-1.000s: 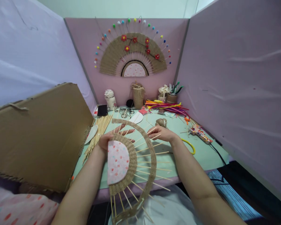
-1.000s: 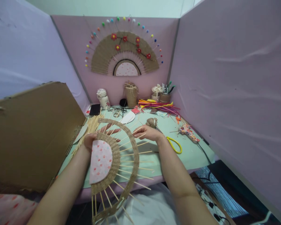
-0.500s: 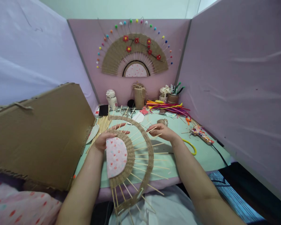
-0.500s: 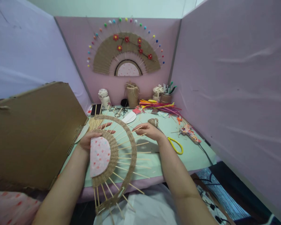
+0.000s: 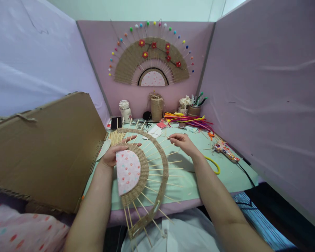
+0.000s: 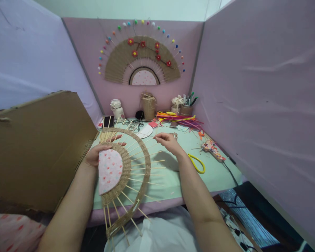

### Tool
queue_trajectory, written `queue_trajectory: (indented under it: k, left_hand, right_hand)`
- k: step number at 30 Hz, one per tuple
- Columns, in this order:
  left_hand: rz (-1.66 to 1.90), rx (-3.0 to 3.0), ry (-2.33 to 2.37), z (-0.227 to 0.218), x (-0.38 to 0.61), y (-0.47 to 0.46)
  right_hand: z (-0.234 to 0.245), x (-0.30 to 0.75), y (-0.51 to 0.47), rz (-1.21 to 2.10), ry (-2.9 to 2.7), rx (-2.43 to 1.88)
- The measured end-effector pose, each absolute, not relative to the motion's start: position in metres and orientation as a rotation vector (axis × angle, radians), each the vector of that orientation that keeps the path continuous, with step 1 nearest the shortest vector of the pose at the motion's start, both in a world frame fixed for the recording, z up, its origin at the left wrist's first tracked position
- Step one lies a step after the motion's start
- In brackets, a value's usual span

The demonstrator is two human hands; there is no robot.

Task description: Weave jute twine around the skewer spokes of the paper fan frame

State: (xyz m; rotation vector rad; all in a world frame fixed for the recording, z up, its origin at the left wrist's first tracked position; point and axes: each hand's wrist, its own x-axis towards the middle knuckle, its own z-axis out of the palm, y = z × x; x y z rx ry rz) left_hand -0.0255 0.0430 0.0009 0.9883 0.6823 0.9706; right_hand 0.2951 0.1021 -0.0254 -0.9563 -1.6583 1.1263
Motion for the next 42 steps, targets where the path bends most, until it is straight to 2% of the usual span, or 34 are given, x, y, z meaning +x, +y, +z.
queue_trajectory:
  k: [9, 14, 22, 27, 33, 37, 40, 42]
  left_hand:
    - [0.969, 0.987, 0.733, -0.001, -0.026, 0.045]
    - [1.0, 0.966, 0.723, 0.001, -0.027, 0.045]
    - [1.164, 0.928, 0.746, -0.002, -0.03, 0.052]
    - [1.162, 0.901, 0.701, -0.008, -0.032, 0.057]
    - [1.163, 0.873, 0.739, -0.012, -0.029, 0.061]
    - [1.208, 0.823, 0.731, -0.014, -0.027, 0.062]
    - [1.346, 0.764, 0.73, -0.015, -0.025, 0.063]
    - [1.478, 0.708, 0.745, -0.015, -0.025, 0.063]
  right_hand:
    - [-0.025, 0.294, 0.102, 1.006, -1.659, -0.862]
    - [-0.03, 0.295, 0.106, 1.072, -1.678, -0.839]
    - [-0.039, 0.273, 0.107, 1.7, -1.494, -0.762]
    - [-0.036, 0.268, 0.102, 2.011, -1.434, -0.528]
    - [-0.038, 0.274, 0.099, 2.03, -1.422, -0.603]
    - [-0.033, 0.276, 0.097, 2.041, -1.381, -0.466]
    - [-0.03, 0.276, 0.097, 1.925, -1.429, -0.404]
    - [-0.03, 0.276, 0.097, 1.743, -1.551, -0.542]
